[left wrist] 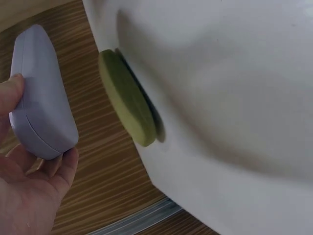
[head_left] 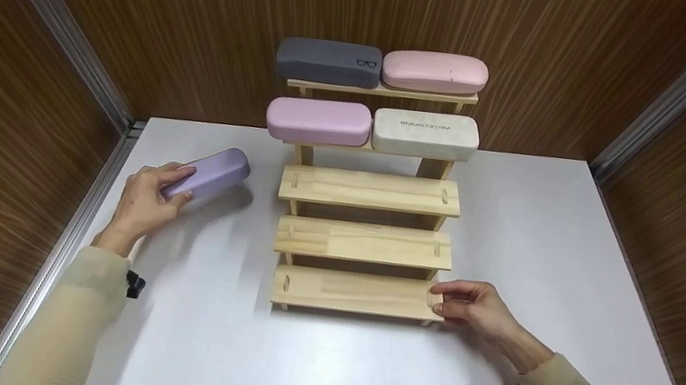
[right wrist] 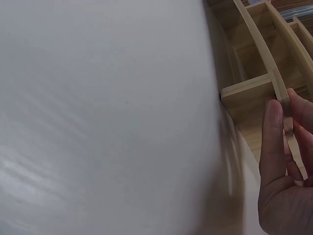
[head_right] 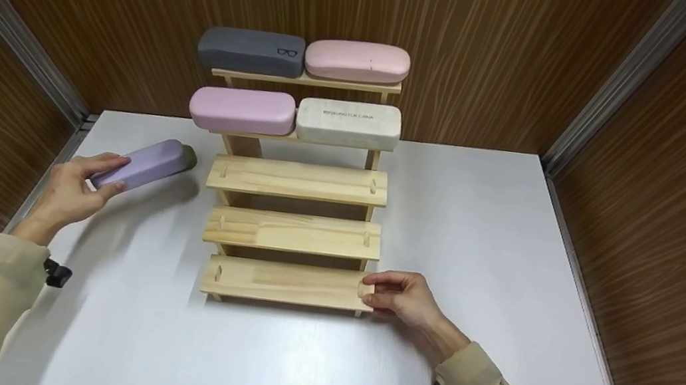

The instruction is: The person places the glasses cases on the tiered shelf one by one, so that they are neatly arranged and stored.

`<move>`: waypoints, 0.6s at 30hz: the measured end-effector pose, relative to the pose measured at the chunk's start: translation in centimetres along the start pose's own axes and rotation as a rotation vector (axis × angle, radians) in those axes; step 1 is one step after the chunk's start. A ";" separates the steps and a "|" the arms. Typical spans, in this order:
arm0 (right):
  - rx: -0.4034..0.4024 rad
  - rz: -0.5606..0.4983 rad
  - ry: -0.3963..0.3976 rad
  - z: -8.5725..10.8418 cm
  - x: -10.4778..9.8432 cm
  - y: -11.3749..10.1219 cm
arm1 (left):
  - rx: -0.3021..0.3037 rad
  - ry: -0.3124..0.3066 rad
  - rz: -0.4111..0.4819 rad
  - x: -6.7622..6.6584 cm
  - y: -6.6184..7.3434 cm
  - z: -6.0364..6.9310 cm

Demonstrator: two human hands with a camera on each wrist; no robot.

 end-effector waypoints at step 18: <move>0.038 0.003 0.005 0.3 0.0 -0.4 | 0.278 0.129 0.015 -3.1 4.9 2.9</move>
Point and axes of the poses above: each hand's wrist, its own z-axis away from the middle knuckle, its own x-axis out of the palm, y = z × x, the point moved 1 cm from there along -z, towards the middle knuckle, and after that the axes turned 3 degrees about -z, right-handed, at the moved point
